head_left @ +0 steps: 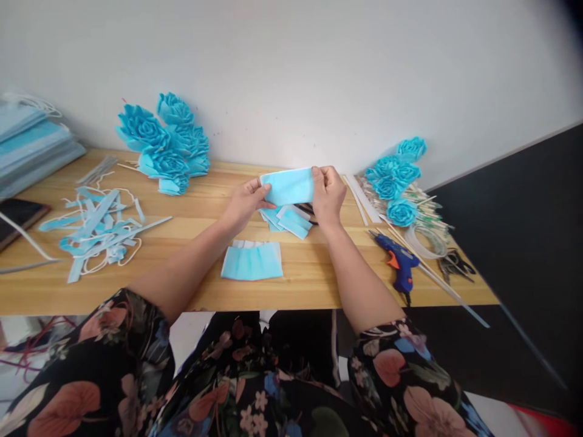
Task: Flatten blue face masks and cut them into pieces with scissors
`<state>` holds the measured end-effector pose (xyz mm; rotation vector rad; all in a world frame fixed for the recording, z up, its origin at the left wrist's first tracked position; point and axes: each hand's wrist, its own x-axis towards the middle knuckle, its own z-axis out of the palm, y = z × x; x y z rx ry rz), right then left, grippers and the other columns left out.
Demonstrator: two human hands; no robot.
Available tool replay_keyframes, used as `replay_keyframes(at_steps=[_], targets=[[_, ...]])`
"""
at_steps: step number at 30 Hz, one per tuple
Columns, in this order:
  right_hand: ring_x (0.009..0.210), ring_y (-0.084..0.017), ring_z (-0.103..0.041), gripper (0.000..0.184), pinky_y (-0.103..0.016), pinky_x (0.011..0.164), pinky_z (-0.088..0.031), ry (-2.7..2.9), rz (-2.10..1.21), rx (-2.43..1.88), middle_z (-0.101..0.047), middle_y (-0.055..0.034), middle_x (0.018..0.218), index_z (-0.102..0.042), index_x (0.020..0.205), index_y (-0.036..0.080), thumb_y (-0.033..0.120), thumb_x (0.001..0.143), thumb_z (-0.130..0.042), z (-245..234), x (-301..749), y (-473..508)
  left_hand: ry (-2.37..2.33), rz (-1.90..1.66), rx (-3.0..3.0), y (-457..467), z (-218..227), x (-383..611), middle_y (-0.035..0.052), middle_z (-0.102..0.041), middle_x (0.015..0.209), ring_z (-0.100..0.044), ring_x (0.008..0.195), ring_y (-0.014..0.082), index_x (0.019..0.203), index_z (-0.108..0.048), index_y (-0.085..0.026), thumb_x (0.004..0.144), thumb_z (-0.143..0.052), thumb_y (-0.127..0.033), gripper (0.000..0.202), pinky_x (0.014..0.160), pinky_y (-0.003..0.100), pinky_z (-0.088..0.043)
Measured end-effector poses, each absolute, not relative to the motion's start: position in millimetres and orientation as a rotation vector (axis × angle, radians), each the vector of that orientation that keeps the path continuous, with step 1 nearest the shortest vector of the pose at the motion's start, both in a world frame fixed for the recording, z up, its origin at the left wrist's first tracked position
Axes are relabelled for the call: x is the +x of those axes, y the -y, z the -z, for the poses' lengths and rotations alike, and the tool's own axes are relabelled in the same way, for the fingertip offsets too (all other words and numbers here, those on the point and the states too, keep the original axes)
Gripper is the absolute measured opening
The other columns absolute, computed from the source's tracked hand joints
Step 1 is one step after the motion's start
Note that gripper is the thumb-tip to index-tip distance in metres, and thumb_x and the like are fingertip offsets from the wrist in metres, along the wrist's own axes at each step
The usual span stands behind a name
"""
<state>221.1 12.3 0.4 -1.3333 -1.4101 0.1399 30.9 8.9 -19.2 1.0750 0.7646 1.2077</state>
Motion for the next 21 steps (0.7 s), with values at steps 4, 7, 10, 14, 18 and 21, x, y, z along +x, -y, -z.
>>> replay_keyframes(at_steps=[4,7,10,14,18,21], targets=[[0.062,-0.011,-0.041,0.041,-0.026,0.064,-0.031,1.408,-0.136,-1.336,-0.044,0.0057,0.062,-0.048,0.071,0.021,0.056,0.094,-0.046,0.0,223.5,-14.4,-0.707,-1.219,1.089,-7.8,17.3,31.3,-0.0014,-0.058,0.069,-0.056,0.061,0.008,0.077,-0.063,-0.014,0.07,-0.083,-0.045,0.038,0.062,0.025,-0.06],[0.061,-0.011,-0.04,0.044,-0.026,0.063,-0.031,1.414,-0.138,-1.348,-0.041,0.006,0.06,-0.047,0.069,0.021,0.057,0.093,-0.046,1.0,225.7,-16.1,-0.608,-1.197,1.129,-2.3,10.5,33.9,-0.0013,-0.059,0.069,-0.057,0.062,0.0087,0.075,-0.061,-0.014,0.068,-0.083,-0.048,0.041,0.061,0.024,-0.059],[0.06,-0.011,-0.04,0.045,-0.025,0.061,-0.031,1.45,-0.15,-1.356,-0.043,0.006,0.059,-0.048,0.069,0.021,0.059,0.092,-0.046,3.1,225.1,-16.4,-0.504,-1.127,1.183,5.7,1.9,37.2,0.0008,-0.064,0.074,-0.061,0.065,0.0104,0.08,-0.063,-0.014,0.07,-0.081,-0.05,0.042,0.063,0.024,-0.059],[0.06,-0.011,-0.044,0.045,-0.025,0.061,-0.032,1.538,-0.174,-1.333,-0.05,0.0051,0.06,-0.051,0.071,0.021,0.06,0.092,-0.045,8.1,219.0,-15.3,-0.407,-1.051,1.224,15.4,-5.7,40.1,0.0019,-0.067,0.077,-0.064,0.069,0.012,0.084,-0.065,-0.014,0.073,-0.08,-0.049,0.039,0.065,0.025,-0.058],[0.061,-0.012,-0.047,0.044,-0.026,0.061,-0.033,1.606,-0.197,-1.308,-0.055,0.004,0.064,-0.053,0.072,0.022,0.059,0.093,-0.044,13.2,213.1,-15.5,-0.342,-1.009,1.256,21.0,-7.3,42.1,0.0012,-0.065,0.073,-0.065,0.068,0.0124,0.08,-0.065,-0.015,0.075,-0.078,-0.047,0.035,0.067,0.026,-0.059],[0.06,-0.012,-0.047,0.044,-0.026,0.061,-0.033,1.607,-0.196,-1.318,-0.054,0.0041,0.063,-0.053,0.071,0.022,0.059,0.093,-0.044,14.1,214.4,-16.7,-0.361,-1.024,1.225,20.5,-5.8,42.5,0.0016,-0.066,0.075,-0.065,0.07,0.0127,0.082,-0.066,-0.015,0.075,-0.079,-0.046,0.034,0.067,0.026,-0.059]])
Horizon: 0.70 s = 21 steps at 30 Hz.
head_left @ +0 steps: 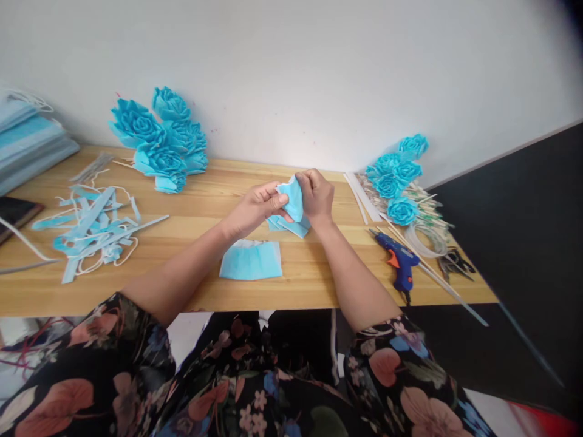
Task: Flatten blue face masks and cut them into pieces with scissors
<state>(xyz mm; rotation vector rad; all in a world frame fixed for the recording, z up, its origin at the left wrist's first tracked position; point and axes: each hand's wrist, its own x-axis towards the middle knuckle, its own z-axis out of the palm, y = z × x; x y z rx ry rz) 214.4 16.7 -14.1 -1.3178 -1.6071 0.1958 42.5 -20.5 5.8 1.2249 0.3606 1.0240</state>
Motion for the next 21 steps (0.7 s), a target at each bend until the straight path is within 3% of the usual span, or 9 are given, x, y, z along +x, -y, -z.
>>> replay_keyframes(at_steps=[6,11,17,21], targets=[[0.061,-0.011,-0.043,0.044,-0.025,0.062,-0.033,1.45,-0.11,-1.339,-0.046,0.0051,0.061,-0.048,0.069,0.021,0.058,0.094,-0.042,8.7,225.6,-18.4,-0.568,-1.14,1.1,6.5,3.7,38.5,0.0019,-0.067,0.077,-0.063,0.067,0.0116,0.087,-0.068,-0.014,0.072,-0.082,-0.043,0.036,0.063,0.025,-0.059],[0.062,-0.01,-0.042,0.044,-0.024,0.063,-0.033,1.408,-0.111,-1.314,-0.044,0.0055,0.062,-0.046,0.07,0.021,0.058,0.095,-0.043,6.1,223.7,-16.2,-0.79,-1.224,0.978,-3.0,12.3,33.1,-0.0006,-0.061,0.069,-0.057,0.06,0.0086,0.079,-0.067,-0.013,0.074,-0.08,-0.033,0.025,0.054,0.022,-0.056],[0.063,-0.01,-0.04,0.044,-0.024,0.064,-0.033,1.412,-0.112,-1.307,-0.043,0.0055,0.063,-0.046,0.071,0.021,0.058,0.095,-0.042,5.7,220.7,-14.7,-0.835,-1.237,0.922,-3.4,13.0,32.4,-0.0022,-0.056,0.065,-0.056,0.063,0.0071,0.073,-0.065,-0.012,0.076,-0.078,-0.027,0.021,0.071,0.025,-0.06],[0.063,-0.01,-0.04,0.044,-0.024,0.064,-0.033,1.413,-0.109,-1.318,-0.044,0.0054,0.063,-0.046,0.071,0.021,0.058,0.095,-0.042,5.5,220.9,-14.4,-0.797,-1.236,0.933,-4.0,14.7,32.5,-0.0001,-0.06,0.072,-0.059,0.068,0.0088,0.078,-0.065,-0.012,0.076,-0.079,-0.03,0.023,0.072,0.026,-0.059]])
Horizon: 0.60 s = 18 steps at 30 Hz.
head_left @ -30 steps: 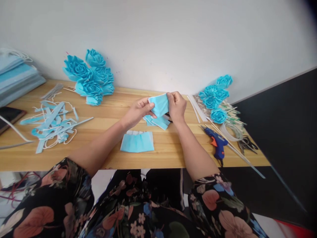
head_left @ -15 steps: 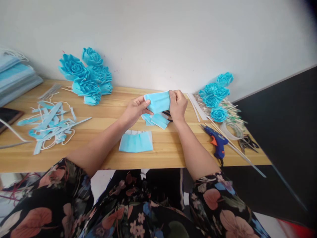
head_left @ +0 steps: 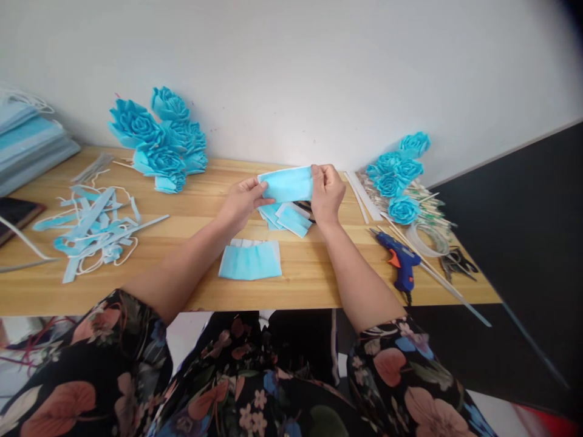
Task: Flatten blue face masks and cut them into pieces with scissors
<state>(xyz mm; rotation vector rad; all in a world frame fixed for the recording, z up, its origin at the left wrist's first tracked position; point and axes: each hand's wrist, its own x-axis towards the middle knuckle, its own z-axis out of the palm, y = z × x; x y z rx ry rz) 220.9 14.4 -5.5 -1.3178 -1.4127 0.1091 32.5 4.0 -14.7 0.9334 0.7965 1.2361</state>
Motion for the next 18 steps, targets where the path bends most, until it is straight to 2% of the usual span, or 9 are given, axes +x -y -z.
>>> replay_keyframes(at_steps=[7,12,18], targets=[[0.064,-0.011,-0.042,0.043,-0.025,0.065,-0.034,1.404,-0.162,-1.33,-0.044,0.0048,0.063,-0.047,0.071,0.022,0.058,0.094,-0.044,4.9,219.7,-12.7,-0.806,-1.263,0.964,-6.4,17.9,31.3,-0.0038,-0.051,0.063,-0.053,0.059,0.0065,0.072,-0.054,-0.016,0.08,-0.074,-0.045,0.037,0.069,0.024,-0.059],[0.062,-0.011,-0.04,0.043,-0.025,0.064,-0.033,1.4,-0.147,-1.35,-0.043,0.0054,0.062,-0.047,0.07,0.022,0.057,0.093,-0.045,5.0,220.5,-14.0,-0.886,-1.296,0.973,-5.1,15.0,33.2,-0.0058,-0.042,0.059,-0.046,0.056,0.0053,0.069,-0.052,-0.016,0.081,-0.074,-0.042,0.036,0.068,0.023,-0.059],[0.061,-0.011,-0.039,0.043,-0.025,0.063,-0.032,1.415,-0.137,-1.339,-0.04,0.0055,0.061,-0.044,0.069,0.022,0.057,0.094,-0.043,4.0,218.0,-12.3,-0.917,-1.319,0.981,-3.5,11.0,34.6,-0.0047,-0.044,0.061,-0.048,0.057,0.0067,0.073,-0.056,-0.015,0.083,-0.072,-0.041,0.032,0.061,0.022,-0.057]])
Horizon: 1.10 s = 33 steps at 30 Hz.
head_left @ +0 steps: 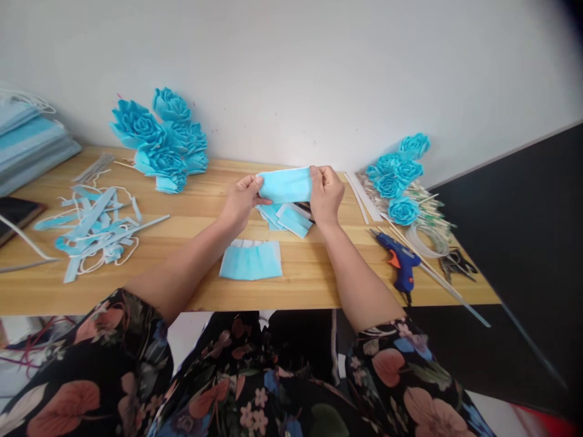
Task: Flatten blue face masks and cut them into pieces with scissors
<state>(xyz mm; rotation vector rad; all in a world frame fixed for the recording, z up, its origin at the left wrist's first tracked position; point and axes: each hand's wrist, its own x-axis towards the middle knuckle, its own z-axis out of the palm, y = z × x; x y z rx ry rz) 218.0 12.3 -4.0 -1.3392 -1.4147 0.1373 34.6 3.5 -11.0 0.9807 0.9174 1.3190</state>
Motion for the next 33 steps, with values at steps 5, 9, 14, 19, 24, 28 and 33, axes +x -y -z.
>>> replay_keyframes(at_steps=[5,9,14,19,24,28,33], targets=[[0.061,-0.011,-0.038,0.044,-0.025,0.063,-0.032,1.44,-0.127,-1.336,-0.041,0.0051,0.061,-0.045,0.069,0.022,0.058,0.094,-0.042,3.2,215.5,-10.0,-0.957,-1.316,1.018,-9.9,17.7,30.3,-0.0033,-0.05,0.061,-0.051,0.056,0.0083,0.072,-0.057,-0.016,0.083,-0.071,-0.044,0.033,0.057,0.022,-0.052],[0.06,-0.011,-0.039,0.044,-0.025,0.061,-0.032,1.496,-0.162,-1.287,-0.042,0.0048,0.06,-0.048,0.07,0.021,0.058,0.094,-0.043,-0.1,213.6,-6.4,-1.052,-1.4,1.17,-15.5,17.0,21.9,0.0014,-0.061,0.068,-0.058,0.065,0.0121,0.071,-0.062,-0.017,0.086,-0.065,-0.048,0.034,0.061,0.022,-0.047],[0.058,-0.01,-0.042,0.04,-0.026,0.061,-0.034,1.658,-0.212,-1.226,-0.05,0.0037,0.061,-0.057,0.073,0.021,0.055,0.093,-0.048,-6.4,205.3,4.3,-1.039,-1.454,1.47,-5.3,-5.8,17.9,0.0072,-0.072,0.092,-0.064,0.098,0.0207,0.087,-0.069,-0.017,0.088,-0.059,-0.051,0.036,0.087,0.028,-0.047],[0.058,-0.011,-0.049,0.038,-0.026,0.061,-0.035,1.797,-0.172,-1.217,-0.061,0.0013,0.064,-0.066,0.079,0.022,0.054,0.093,-0.05,-8.6,199.9,10.8,-0.969,-1.313,1.754,6.5,-15.2,23.4,0.0071,-0.072,0.102,-0.062,0.108,0.0247,0.091,-0.071,-0.018,0.081,-0.069,-0.044,0.029,0.097,0.033,-0.044],[0.059,-0.011,-0.05,0.038,-0.027,0.063,-0.037,1.896,-0.141,-1.158,-0.064,0.0005,0.067,-0.069,0.081,0.022,0.052,0.093,-0.05,-7.0,200.0,11.0,-0.918,-1.205,1.815,6.0,-6.4,28.3,0.0039,-0.068,0.082,-0.062,0.088,0.0211,0.079,-0.071,-0.018,0.077,-0.073,-0.036,0.018,0.081,0.029,-0.046],[0.056,-0.011,-0.046,0.035,-0.026,0.063,-0.038,1.865,-0.233,-1.169,-0.055,0.0034,0.059,-0.068,0.085,0.023,0.055,0.089,-0.056,-7.7,198.2,12.2,-0.888,-1.188,1.768,5.9,-3.9,30.0,0.0008,-0.063,0.069,-0.058,0.074,0.0169,0.07,-0.069,-0.017,0.079,-0.072,-0.038,0.023,0.07,0.026,-0.044],[0.06,-0.011,-0.047,0.045,-0.025,0.058,-0.041,1.678,-0.592,-1.104,-0.053,0.0034,0.064,-0.065,0.096,0.022,0.065,0.086,-0.053,-9.5,197.5,7.4,-0.871,-1.29,1.387,5.1,-2.7,29.1,0.0004,-0.067,0.072,-0.061,0.07,0.0156,0.078,-0.072,-0.016,0.076,-0.076,-0.044,0.028,0.064,0.025,-0.046]])
